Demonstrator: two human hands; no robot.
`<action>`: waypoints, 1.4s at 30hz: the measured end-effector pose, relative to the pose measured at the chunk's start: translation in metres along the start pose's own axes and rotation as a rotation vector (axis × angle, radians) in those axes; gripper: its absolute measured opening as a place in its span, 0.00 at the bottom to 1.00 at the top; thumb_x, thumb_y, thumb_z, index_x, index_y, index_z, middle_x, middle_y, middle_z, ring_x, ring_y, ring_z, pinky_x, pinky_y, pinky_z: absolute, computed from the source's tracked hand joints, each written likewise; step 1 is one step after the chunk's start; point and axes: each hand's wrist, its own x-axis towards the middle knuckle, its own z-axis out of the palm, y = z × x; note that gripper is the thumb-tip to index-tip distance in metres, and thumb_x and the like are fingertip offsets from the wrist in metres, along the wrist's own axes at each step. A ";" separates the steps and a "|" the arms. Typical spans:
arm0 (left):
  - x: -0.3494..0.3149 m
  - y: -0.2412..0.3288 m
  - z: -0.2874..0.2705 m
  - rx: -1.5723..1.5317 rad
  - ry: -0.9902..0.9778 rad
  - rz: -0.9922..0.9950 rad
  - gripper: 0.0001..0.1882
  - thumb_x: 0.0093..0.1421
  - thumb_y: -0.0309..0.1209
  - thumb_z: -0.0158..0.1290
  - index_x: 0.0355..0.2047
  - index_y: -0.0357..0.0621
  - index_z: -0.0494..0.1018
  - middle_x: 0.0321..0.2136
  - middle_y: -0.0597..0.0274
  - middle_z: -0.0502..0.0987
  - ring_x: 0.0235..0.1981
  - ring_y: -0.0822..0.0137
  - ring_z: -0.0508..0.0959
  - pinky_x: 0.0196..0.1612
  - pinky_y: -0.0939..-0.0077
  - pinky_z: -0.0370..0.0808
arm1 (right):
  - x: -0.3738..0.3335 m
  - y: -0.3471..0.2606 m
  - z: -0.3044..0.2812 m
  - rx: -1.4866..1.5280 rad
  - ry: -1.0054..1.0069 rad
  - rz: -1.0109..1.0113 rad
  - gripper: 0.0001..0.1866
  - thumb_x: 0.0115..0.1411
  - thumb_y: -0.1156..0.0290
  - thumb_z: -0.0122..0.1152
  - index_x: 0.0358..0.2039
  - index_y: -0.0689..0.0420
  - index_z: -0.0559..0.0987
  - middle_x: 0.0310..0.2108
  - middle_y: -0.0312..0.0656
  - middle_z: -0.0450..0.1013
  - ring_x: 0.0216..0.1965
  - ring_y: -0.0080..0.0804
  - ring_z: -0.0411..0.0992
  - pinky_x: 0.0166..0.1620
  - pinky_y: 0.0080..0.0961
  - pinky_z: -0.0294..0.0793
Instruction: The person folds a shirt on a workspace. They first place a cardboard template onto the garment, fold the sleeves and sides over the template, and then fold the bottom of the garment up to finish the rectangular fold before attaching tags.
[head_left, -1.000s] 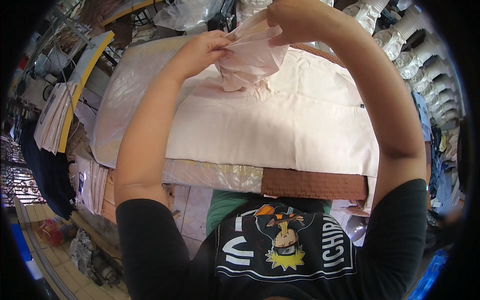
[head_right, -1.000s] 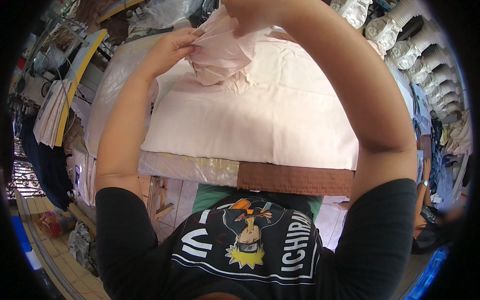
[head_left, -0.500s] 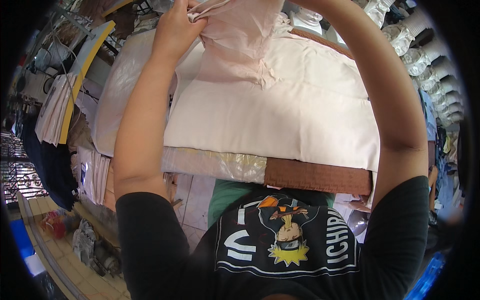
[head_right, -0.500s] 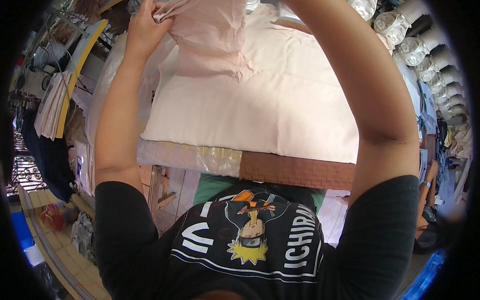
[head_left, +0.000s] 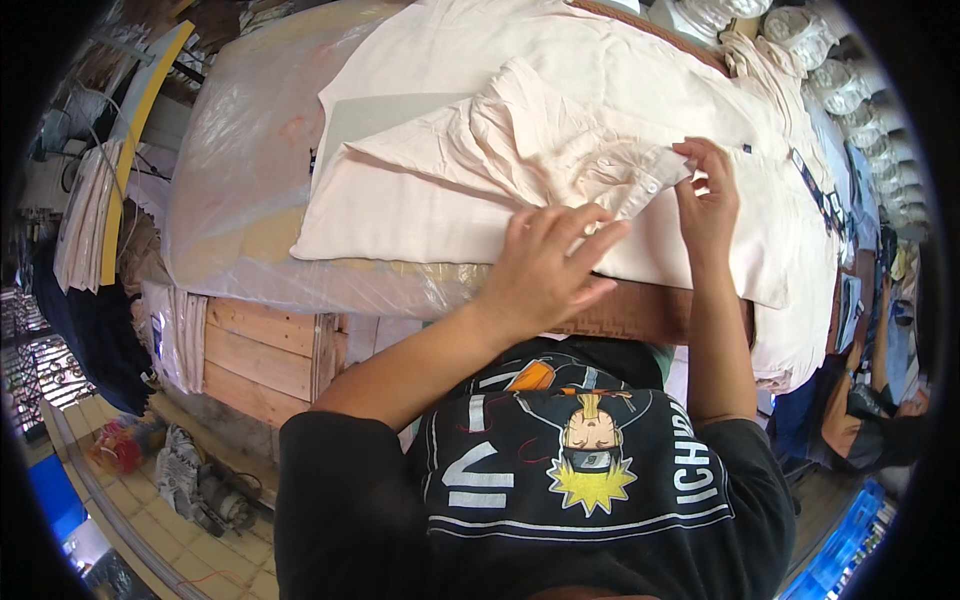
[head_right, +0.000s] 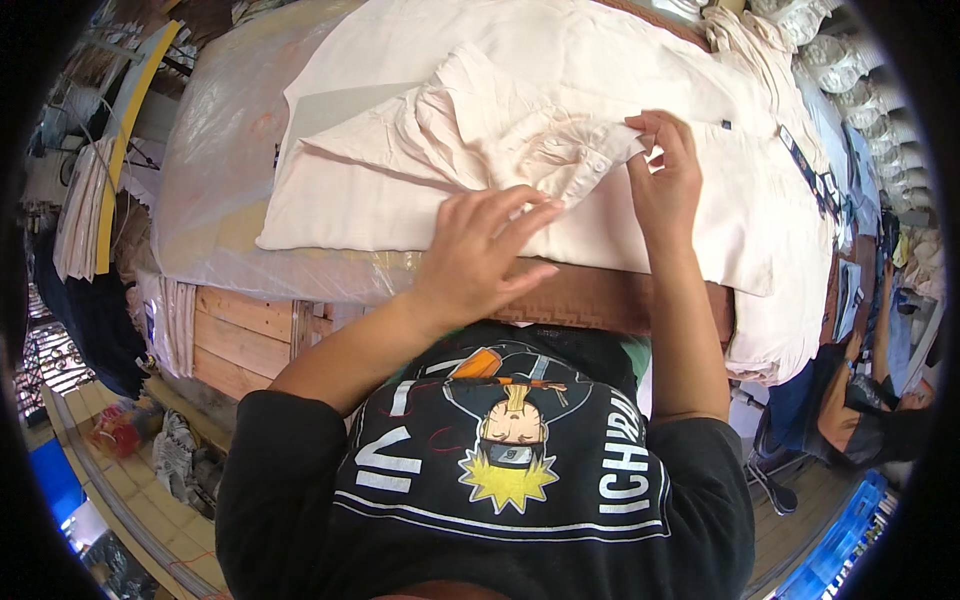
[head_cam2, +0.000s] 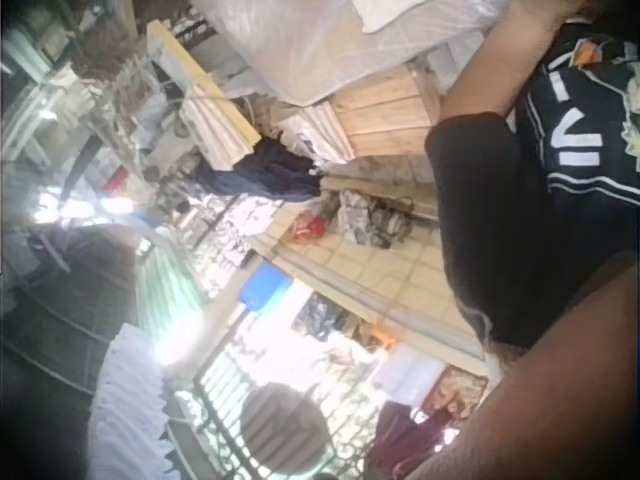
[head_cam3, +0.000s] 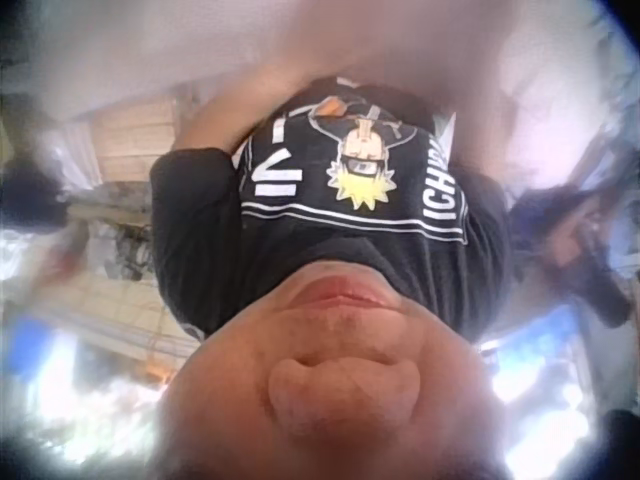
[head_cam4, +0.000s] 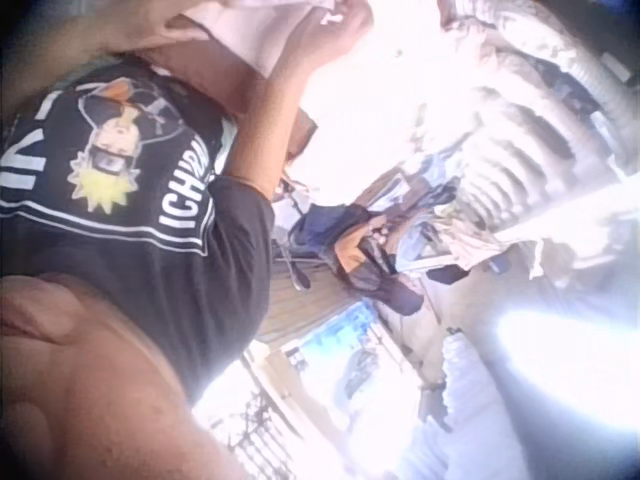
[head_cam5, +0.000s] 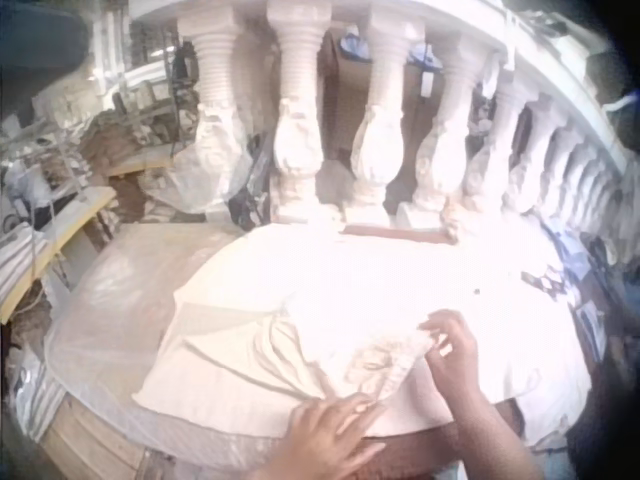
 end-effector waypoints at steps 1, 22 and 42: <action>-0.002 -0.008 0.000 0.004 0.036 -0.046 0.27 0.49 0.36 0.59 0.51 0.49 0.68 0.38 0.59 0.74 0.43 0.58 0.72 0.50 0.61 0.65 | -0.009 0.009 0.004 0.041 -0.047 0.191 0.17 0.49 0.82 0.57 0.41 0.57 0.76 0.40 0.38 0.74 0.35 0.23 0.72 0.31 0.20 0.69; 0.020 -0.148 -0.038 0.215 0.189 -0.811 0.09 0.55 0.37 0.53 0.31 0.46 0.76 0.29 0.62 0.79 0.31 0.60 0.78 0.36 0.68 0.73 | 0.019 -0.003 0.006 0.690 -0.306 0.499 0.24 0.59 0.73 0.55 0.56 0.62 0.63 0.32 0.36 0.74 0.29 0.19 0.70 0.29 0.16 0.70; -0.028 -0.167 -0.111 0.225 0.386 -0.572 0.11 0.58 0.31 0.51 0.40 0.46 0.76 0.37 0.55 0.77 0.38 0.57 0.76 0.42 0.69 0.71 | 0.021 -0.015 0.019 -0.071 -0.152 -0.067 0.27 0.55 0.72 0.59 0.56 0.55 0.67 0.52 0.49 0.67 0.55 0.42 0.64 0.55 0.33 0.64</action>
